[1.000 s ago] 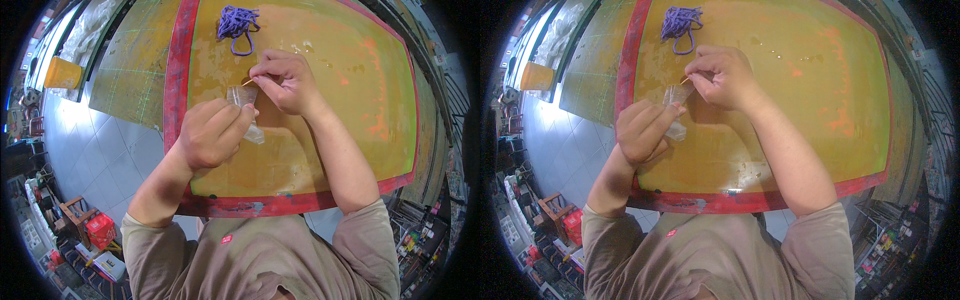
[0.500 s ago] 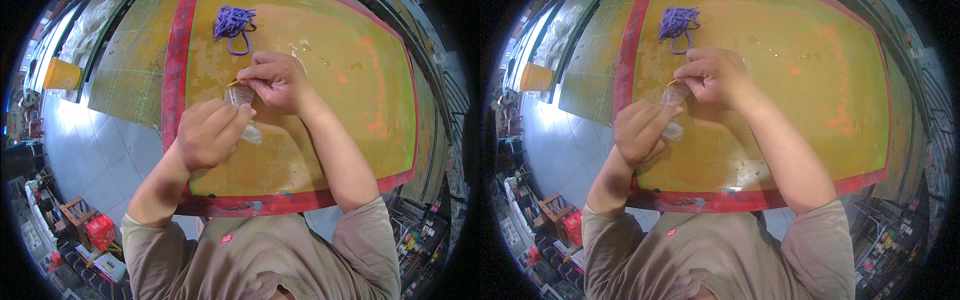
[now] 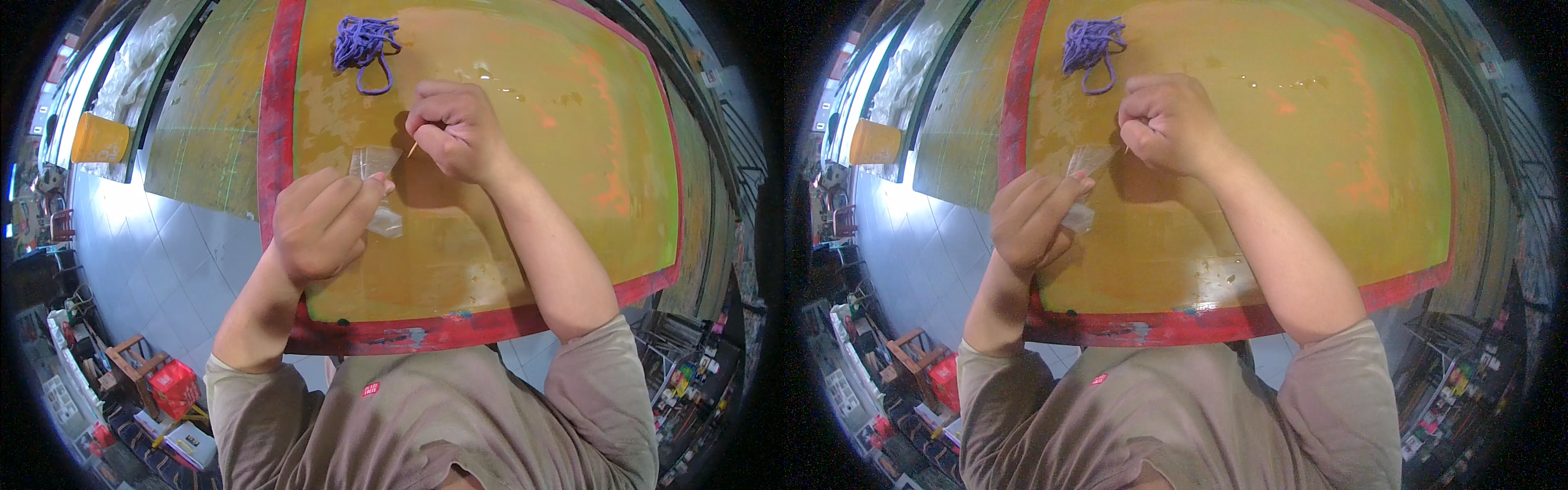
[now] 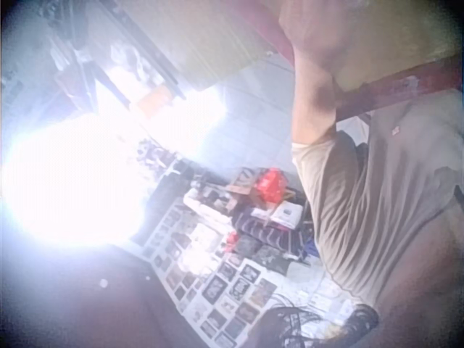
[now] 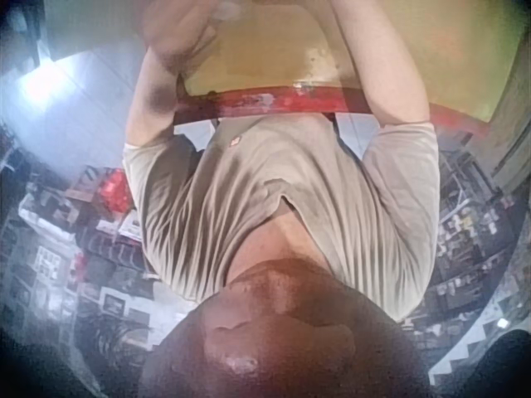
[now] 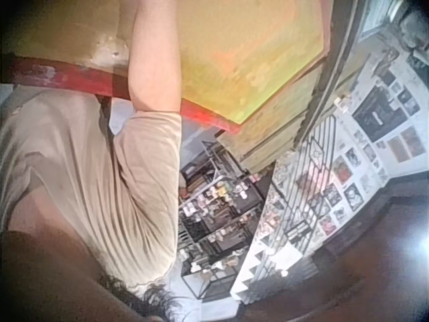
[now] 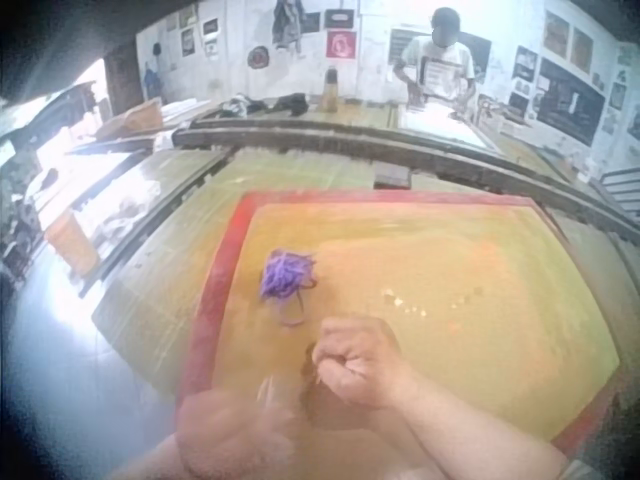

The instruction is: The person assembles small craft items on a workbench. They place a purple rubber band and a clear plastic sheet on a yellow board, then use a wooden stick to manipulate the plastic sheet and arrange the rubber band. The person handles the items one at a time and adjusts their positions repeatedly.

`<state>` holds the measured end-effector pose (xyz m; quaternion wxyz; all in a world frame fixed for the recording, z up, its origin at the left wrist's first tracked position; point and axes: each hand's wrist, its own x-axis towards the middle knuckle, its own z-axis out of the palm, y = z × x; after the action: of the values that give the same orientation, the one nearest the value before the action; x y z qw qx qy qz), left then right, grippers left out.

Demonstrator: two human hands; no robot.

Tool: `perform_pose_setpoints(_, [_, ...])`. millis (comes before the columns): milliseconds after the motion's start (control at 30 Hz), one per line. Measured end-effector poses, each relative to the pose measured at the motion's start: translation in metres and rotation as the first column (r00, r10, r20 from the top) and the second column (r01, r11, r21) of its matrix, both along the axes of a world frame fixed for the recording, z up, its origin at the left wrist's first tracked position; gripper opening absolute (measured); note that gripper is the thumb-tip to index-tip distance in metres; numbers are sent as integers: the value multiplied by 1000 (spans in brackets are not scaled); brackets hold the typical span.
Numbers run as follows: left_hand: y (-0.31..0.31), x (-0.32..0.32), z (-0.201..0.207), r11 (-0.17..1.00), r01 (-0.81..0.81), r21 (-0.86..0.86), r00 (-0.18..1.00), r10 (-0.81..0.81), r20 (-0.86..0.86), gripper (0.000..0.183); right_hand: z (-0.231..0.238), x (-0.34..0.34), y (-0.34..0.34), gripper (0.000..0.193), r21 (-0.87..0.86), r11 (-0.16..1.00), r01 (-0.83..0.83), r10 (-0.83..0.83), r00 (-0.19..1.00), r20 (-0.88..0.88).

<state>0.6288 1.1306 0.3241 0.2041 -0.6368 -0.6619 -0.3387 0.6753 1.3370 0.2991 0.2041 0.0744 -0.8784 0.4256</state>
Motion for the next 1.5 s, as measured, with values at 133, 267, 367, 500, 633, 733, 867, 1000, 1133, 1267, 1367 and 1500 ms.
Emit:
perform_pose_setpoints(133, [1, 1, 3, 1000, 5, 1, 1000, -5, 4, 37, -1, 0, -1, 9, -51, 999, 14, -15, 1000, -14])
perform_pose_setpoints(267, [0, 0, 1, 1000, 8, 6, 1000, -8, -12, 38, 0, 1, 1, 4, -188, 982, 22, -20, 1000, 17])
perform_pose_setpoints(367, [-1, 0, 1, 1000, 7, -9, 1000, -7, -11, 39, -1, -1, -2, 3, -140, 990, 9, -12, 1000, -17])
perform_pose_setpoints(500, [-1, 1, 2, 1000, 17, 0, 1000, -17, 17, 40, -3, -5, -5, 6, -47, 998, -45, 40, 995, -90])
perform_pose_setpoints(633, [-1, 1, 0, 1000, 15, 17, 1000, -15, -1, 41, -4, -6, -6, 10, 23, 998, -50, 52, 995, -81])
perform_pose_setpoints(733, [-1, 3, 3, 1000, 10, 1, 1000, -10, -1, 40, -5, -7, -6, 10, 67, 996, -58, 64, 994, -92])
perform_pose_setpoints(867, [-1, 3, 2, 1000, 14, 5, 1000, -14, -5, 38, -4, -6, -7, 8, 110, 993, -51, 59, 996, -69])
perform_pose_setpoints(1000, [-1, 4, 4, 1000, 12, 15, 1000, -12, -6, 38, -3, -4, -5, 5, 85, 996, -41, 43, 999, -24])
perform_pose_setpoints(1133, [-2, 3, 3, 999, 24, 22, 1000, -24, -3, 40, -1, -1, -4, 5, 21, 999, -46, 45, 999, 25])
perform_pose_setpoints(1267, [-3, 4, 1, 1000, 26, 17, 1000, -26, -2, 42, 0, -1, -6, 4, 49, 997, -61, 60, 998, 13])
perform_pose_setpoints(1367, [-4, 4, 3, 1000, 23, -2, 1000, -23, -14, 43, -3, -4, -9, 5, 107, 992, -70, 75, 997, -36])
perform_pose_setpoints(1500, [-3, 4, 3, 1000, 23, 16, 1000, -22, -5, 42, -6, -7, -9, 6, 131, 988, -86, 94, 994, -55])
